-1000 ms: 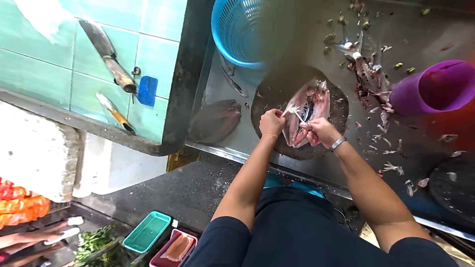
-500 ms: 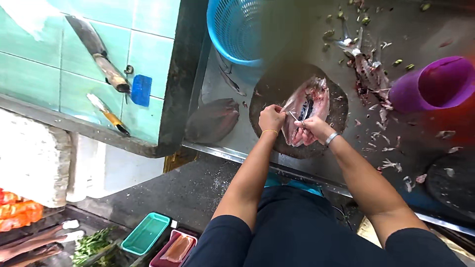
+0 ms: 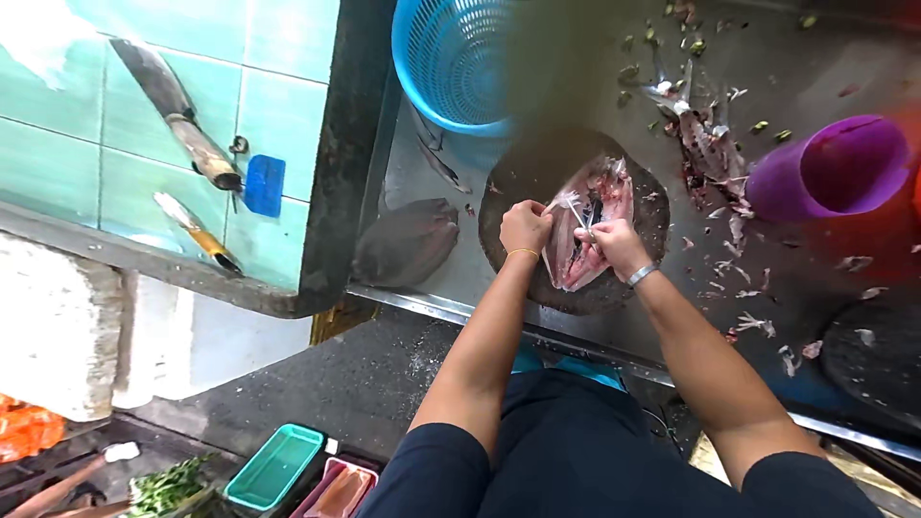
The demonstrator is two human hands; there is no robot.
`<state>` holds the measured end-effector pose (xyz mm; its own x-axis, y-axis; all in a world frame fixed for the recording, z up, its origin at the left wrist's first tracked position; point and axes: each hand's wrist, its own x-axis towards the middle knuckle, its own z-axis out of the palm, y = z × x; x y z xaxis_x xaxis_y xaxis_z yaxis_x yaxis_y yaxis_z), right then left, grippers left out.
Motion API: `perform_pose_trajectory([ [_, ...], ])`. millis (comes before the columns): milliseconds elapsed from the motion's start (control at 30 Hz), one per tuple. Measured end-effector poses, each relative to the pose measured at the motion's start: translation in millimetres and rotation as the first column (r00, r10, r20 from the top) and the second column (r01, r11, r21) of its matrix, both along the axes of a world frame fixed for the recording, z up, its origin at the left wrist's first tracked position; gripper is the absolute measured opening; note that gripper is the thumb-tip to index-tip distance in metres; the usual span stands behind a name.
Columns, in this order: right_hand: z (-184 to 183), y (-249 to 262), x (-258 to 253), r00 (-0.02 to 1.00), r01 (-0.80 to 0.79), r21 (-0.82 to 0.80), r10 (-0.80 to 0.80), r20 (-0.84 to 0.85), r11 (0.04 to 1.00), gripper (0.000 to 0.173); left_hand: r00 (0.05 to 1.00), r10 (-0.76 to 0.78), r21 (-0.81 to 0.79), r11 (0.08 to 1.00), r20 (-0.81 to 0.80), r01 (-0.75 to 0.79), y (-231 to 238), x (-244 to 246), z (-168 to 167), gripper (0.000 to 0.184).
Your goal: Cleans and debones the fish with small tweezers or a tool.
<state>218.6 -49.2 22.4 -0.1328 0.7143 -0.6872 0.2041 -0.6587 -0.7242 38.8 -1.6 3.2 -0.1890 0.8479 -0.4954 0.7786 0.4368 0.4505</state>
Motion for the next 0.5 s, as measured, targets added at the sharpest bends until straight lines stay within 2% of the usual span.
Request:
perform_pose_trajectory([
  [100, 1.2, 5.4, 1.9, 0.997, -0.066, -0.121, 0.060, -0.056, 0.990, 0.050, 1.000, 0.004, -0.013, 1.000, -0.001, -0.004, 1.4, -0.5, -1.9, 0.021],
  [133, -4.5, 6.1, 1.7, 0.997, -0.077, -0.118, 0.075, -0.028, 0.990, 0.049, 1.000, 0.000, -0.011, 1.000, 0.000, 0.000, 1.1, 0.2, -1.8, 0.022],
  [233, 2.6, 12.3, 2.5, 0.999, -0.031, 0.025, 0.030, 0.037, 0.999, 0.038, 1.000, -0.001, 0.004, 1.000, 0.011, 0.001, 8.3, 0.4, 1.6, 0.024],
  [333, 0.4, 10.0, -3.4, 0.999, -0.053, -0.093, 0.053, -0.001, 0.994, 0.049, 1.000, 0.005, -0.008, 1.000, 0.004, -0.005, 8.5, 1.0, 0.9, 0.024],
  [433, -4.0, 14.6, -1.7, 1.000, 0.015, 0.018, -0.015, 0.022, 1.000, 0.042, 1.000, 0.001, -0.010, 1.000, -0.005, -0.001, 15.5, 2.8, 3.0, 0.023],
  [500, 0.3, 14.7, -2.5, 0.996, 0.045, -0.035, -0.047, -0.075, 0.998, 0.048, 1.000, 0.005, -0.020, 1.000, -0.007, -0.005, 18.7, 2.1, 2.9, 0.024],
])
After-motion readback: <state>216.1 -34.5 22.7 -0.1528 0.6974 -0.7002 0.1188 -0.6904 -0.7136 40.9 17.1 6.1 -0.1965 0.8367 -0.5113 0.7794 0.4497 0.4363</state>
